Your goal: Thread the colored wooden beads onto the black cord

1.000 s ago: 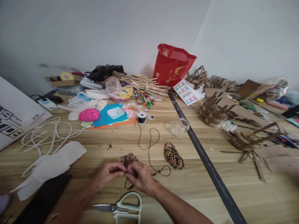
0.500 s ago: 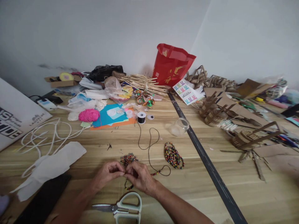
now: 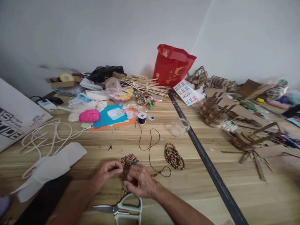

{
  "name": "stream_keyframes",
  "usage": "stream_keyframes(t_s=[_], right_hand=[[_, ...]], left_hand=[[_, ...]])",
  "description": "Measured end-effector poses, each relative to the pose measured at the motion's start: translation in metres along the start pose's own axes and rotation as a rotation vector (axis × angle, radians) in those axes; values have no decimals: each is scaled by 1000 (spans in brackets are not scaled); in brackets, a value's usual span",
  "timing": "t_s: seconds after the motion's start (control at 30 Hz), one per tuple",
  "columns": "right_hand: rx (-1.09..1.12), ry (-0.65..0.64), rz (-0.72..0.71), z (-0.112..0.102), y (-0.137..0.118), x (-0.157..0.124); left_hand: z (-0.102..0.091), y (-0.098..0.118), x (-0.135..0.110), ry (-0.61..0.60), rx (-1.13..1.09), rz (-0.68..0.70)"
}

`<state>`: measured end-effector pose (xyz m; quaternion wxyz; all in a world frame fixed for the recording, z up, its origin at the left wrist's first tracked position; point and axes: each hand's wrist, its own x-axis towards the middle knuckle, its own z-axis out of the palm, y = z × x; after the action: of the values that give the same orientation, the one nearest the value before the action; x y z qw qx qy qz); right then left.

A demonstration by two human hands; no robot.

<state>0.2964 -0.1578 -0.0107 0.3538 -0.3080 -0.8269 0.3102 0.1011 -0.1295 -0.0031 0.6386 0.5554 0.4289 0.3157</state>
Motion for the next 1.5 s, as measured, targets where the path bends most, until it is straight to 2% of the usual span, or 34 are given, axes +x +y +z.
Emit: stream_keyframes(t_s=[0.23, 0.43, 0.67, 0.83, 1.13, 1.23, 1.33, 1.5], right_hand=[[64, 100, 52, 0, 1, 0], [98, 94, 53, 4, 4, -1], [41, 163, 70, 6, 5, -1], [29, 145, 30, 5, 6, 1], [0, 132, 36, 8, 11, 0], [-17, 125, 50, 9, 12, -1], [-12, 106, 60, 6, 10, -1], [-1, 32, 38, -1, 2, 2]], left_hand=[[0, 0, 0, -6, -2, 3], [2, -1, 0, -32, 38, 19], [3, -5, 1, -33, 96, 49], [2, -7, 1, -15, 175, 66], [4, 5, -4, 28, 347, 87], [-2, 4, -4, 79, 365, 88], [-10, 6, -2, 198, 407, 113], [-16, 12, 3, 318, 623, 227]])
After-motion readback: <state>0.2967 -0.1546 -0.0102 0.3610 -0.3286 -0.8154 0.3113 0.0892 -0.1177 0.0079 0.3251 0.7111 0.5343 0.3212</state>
